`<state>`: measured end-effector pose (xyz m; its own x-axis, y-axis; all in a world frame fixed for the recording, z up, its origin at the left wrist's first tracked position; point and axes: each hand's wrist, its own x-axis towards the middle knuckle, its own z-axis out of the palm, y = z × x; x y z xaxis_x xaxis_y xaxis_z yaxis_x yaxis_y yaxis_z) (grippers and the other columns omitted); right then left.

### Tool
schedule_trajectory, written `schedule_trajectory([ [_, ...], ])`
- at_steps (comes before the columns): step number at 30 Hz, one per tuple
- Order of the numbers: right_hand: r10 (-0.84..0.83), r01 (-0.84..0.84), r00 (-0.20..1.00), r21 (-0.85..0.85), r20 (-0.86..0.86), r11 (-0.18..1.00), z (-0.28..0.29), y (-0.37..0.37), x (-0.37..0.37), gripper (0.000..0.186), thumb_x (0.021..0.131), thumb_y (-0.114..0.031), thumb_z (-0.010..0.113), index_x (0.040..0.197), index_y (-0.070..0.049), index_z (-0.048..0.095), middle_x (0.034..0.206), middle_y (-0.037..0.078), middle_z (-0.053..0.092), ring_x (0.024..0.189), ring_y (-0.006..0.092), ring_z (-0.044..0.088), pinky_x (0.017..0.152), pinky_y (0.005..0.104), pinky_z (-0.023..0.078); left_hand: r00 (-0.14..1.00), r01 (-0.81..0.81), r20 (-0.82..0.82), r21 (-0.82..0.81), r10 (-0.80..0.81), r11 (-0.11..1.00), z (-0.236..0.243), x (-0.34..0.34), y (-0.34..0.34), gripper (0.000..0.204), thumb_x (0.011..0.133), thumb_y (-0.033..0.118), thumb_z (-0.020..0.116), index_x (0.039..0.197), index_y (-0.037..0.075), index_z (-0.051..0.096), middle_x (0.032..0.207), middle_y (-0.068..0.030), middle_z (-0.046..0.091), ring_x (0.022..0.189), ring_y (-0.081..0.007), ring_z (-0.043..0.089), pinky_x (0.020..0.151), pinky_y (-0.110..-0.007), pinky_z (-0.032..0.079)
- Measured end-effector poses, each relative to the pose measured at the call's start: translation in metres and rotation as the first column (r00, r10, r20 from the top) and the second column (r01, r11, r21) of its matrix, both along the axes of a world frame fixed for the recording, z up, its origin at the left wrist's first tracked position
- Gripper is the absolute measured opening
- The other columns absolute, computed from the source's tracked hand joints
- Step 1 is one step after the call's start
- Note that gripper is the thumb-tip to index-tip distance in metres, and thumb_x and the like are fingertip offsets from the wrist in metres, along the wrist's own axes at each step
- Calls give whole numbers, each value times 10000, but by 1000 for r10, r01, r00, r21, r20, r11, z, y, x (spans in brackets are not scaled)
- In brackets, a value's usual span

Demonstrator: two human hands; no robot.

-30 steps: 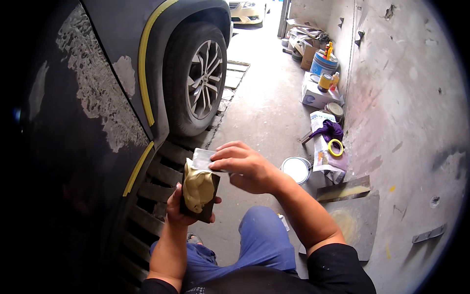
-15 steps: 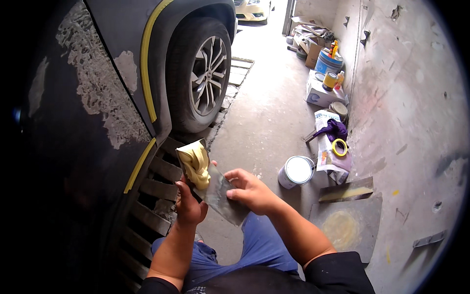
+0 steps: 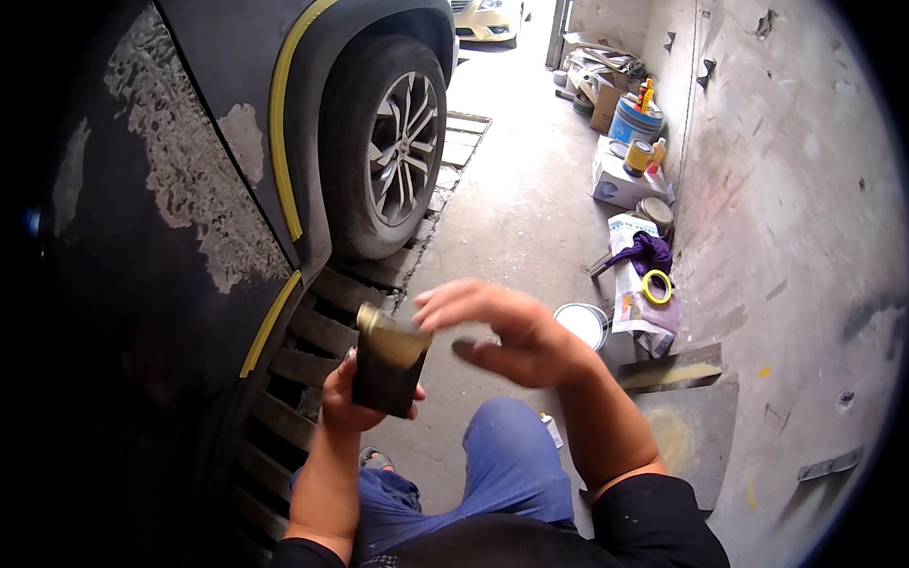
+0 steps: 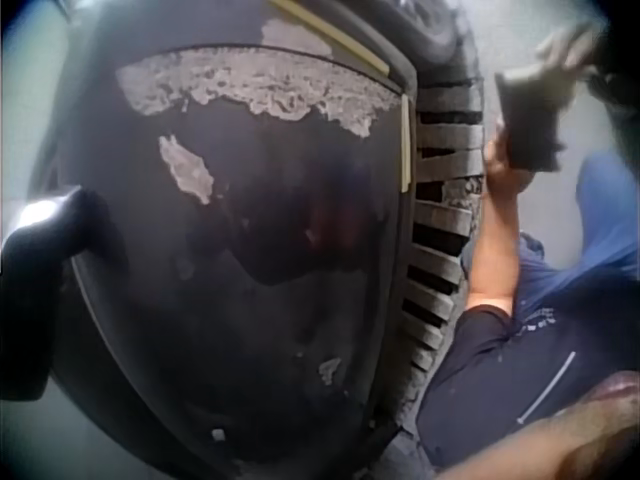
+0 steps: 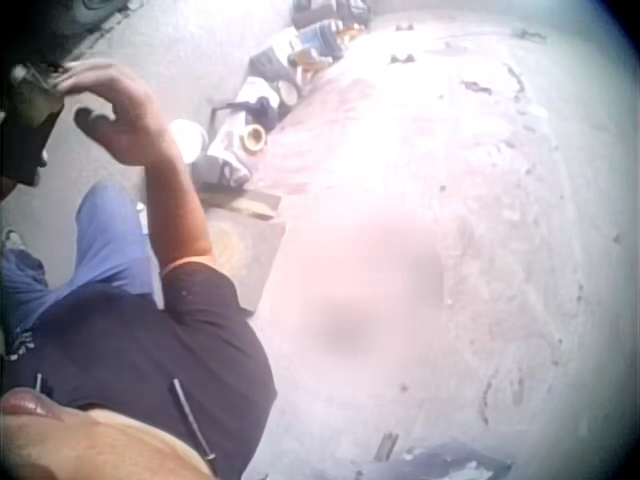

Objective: The person mixes body filler and hardener on a putty knife, then applies the mixture to a damaged area on the car's rear quarter panel using a spreader. The person smooths the filler over the taped-off repair zone.

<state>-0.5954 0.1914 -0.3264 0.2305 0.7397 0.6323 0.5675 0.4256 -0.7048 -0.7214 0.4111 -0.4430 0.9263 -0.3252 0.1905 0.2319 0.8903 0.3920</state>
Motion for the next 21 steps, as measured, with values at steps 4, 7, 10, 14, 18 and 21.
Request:
schedule_trajectory([
  [4, 18, -21, 999, -104, -38, 994, -13, 11, -13, 414, 745, 105, 620, 1117, -74, 652, 1218, 139, 571, 1208, 338, 513, 1018, 462, 398, 995, 79, 73, -124, -70, 989, -9, -4, -6, 652, 960, 461, 421, 1401, -12, 332, 1269, -279, 499, 1036, -481, 576, 747, -561, 527],
  [7, -47, 45, 999, -232, -6, 972, -23, 8, 3, 427, 742, 120, 611, 1121, -72, 656, 1214, 133, 566, 1184, 308, 528, 981, 405, 436, 999, 28, -18, -89, -30, 996, -11, -3, -10, 647, 963, 467, 411, 1402, -2, 340, 1292, -253, 493, 1054, -465, 573, 750, -550, 527],
  [10, -85, 89, 996, -311, 25, 946, -26, 5, 17, 486, 707, 78, 614, 1153, -115, 646, 1185, 120, 585, 1145, 318, 542, 970, 410, 453, 999, 43, -17, -95, -44, 995, -11, 0, -12, 648, 964, 477, 402, 1400, 0, 347, 1313, -229, 486, 1061, -454, 573, 756, -544, 527],
  [14, -262, 364, 918, -375, 297, 853, -35, -1, 30, 437, 729, 64, 606, 1130, -105, 648, 1167, 114, 597, 1129, 314, 542, 961, 406, 450, 998, -53, -27, -104, 51, 993, -11, 3, -17, 648, 962, 490, 401, 1405, 20, 350, 1321, -222, 483, 1080, -458, 563, 773, -564, 526],
  [18, -528, 560, 829, -295, 187, 774, -32, -1, 16, 389, 763, 39, 591, 1124, -97, 641, 1141, 119, 610, 1117, 310, 545, 951, 395, 450, 995, -97, -17, -168, 95, 981, -9, 6, -13, 642, 959, 501, 403, 1415, 52, 350, 1330, -217, 479, 1115, -470, 543, 793, -586, 523],
  [21, -585, 597, 802, -174, 119, 783, -18, 8, 2, 376, 764, 25, 593, 1123, -78, 637, 1121, 139, 611, 1077, 316, 558, 928, 397, 459, 996, -85, -6, -151, 85, 985, -10, 4, -10, 648, 957, 511, 399, 1421, 63, 345, 1337, -199, 480, 1155, -473, 516, 821, -590, 513],
])
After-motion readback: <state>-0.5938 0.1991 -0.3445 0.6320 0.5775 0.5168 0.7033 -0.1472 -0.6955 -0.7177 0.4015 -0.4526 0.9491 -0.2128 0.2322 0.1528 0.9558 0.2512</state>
